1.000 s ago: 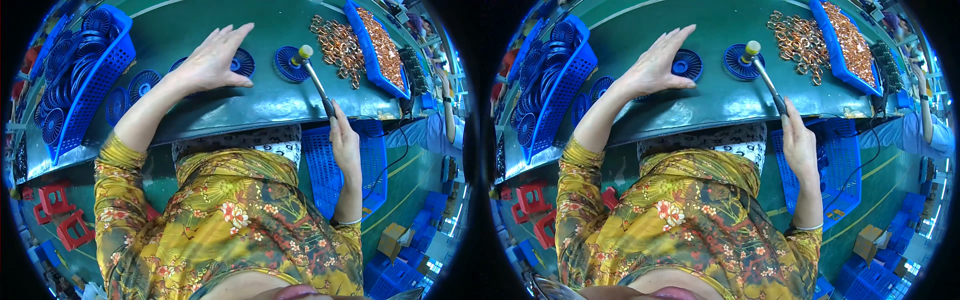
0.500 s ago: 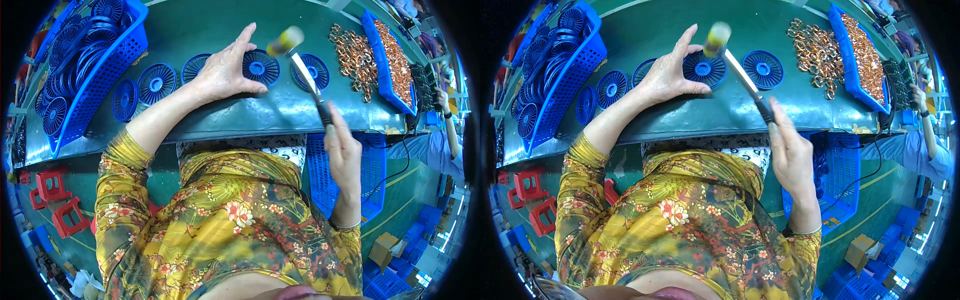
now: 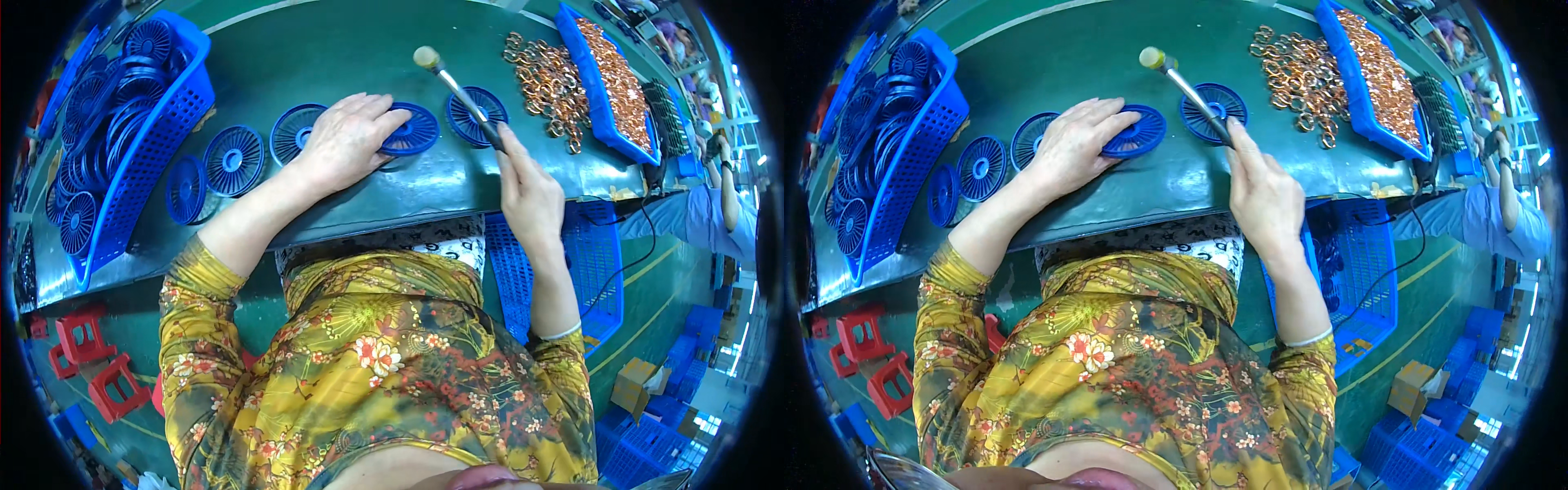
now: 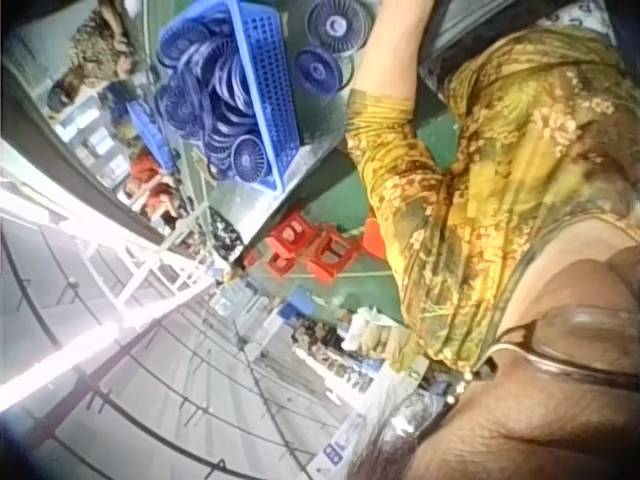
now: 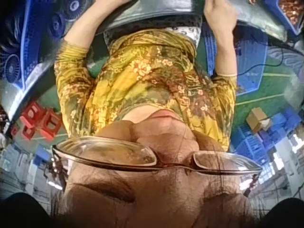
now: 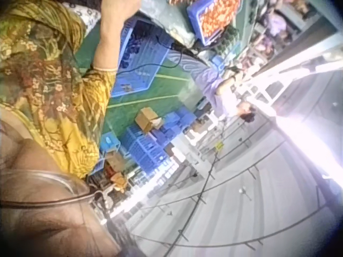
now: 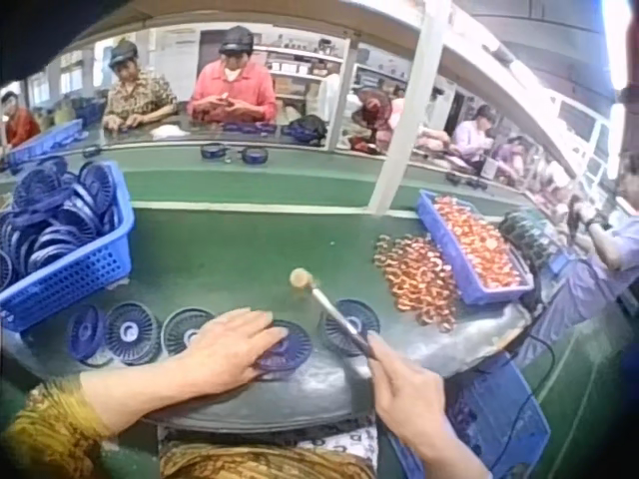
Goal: Assembling fan components by inserting copper rings into plastic covers and tapping them into place with a mallet.
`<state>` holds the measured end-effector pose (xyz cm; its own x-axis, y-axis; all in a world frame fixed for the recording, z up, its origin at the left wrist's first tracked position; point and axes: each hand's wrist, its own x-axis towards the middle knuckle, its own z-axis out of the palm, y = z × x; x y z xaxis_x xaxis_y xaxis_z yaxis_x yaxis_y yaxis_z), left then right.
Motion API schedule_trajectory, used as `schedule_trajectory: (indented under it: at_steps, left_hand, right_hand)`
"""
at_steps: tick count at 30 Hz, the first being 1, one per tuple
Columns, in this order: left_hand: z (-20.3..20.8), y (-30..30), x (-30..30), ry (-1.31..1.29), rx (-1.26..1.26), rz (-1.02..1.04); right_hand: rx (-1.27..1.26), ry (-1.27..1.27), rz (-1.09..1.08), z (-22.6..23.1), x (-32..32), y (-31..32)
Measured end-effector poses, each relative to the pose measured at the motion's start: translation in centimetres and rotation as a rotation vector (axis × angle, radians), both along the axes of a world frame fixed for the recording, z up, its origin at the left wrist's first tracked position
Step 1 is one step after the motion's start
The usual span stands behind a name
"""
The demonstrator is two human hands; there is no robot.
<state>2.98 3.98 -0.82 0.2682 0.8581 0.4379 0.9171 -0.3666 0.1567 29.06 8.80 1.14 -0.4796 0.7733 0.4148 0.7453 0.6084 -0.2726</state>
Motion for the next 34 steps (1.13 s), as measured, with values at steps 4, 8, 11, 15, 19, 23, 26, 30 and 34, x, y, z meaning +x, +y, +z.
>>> schedule_trajectory:
  at_steps: [4,8,11,15,19,23,26,30,34]
  left_hand:
    - [0.0,-0.1,0.4,-0.409,0.061,-0.002]
    - [2.2,-1.7,1.9,-1.171,-0.391,-0.014]
    - [3.5,-2.7,3.6,-1.430,-0.530,-0.096]
    - [3.2,-3.7,5.2,-1.429,-0.460,-0.027]
    - [2.6,-4.4,6.0,-1.615,-0.427,-0.092]
    - [2.9,-5.0,6.5,-1.592,-0.391,-0.099]
    - [2.9,-5.3,6.8,-1.540,-0.382,-0.071]
    - [2.7,-5.9,7.4,-1.382,-0.260,-0.009]
    - [2.2,-6.1,7.1,-1.335,-0.248,0.021]
  right_hand:
    - [0.024,-0.104,-0.071,0.1,-0.4,-0.8]
    - [0.308,0.231,0.299,1.9,-1.9,-1.2]
    - [0.212,0.258,0.494,2.5,-3.8,-2.3]
    - [0.262,0.301,0.525,1.1,-4.2,-2.2]
    - [0.260,0.470,0.483,1.1,-4.0,-2.6]
    - [0.260,0.513,0.503,1.3,-3.9,-3.6]
    - [0.302,0.454,0.516,1.5,-4.0,-3.8]
    - [0.263,0.345,0.456,1.4,-4.4,-4.3]
    - [0.211,0.317,0.445,1.3,-4.7,-4.7]
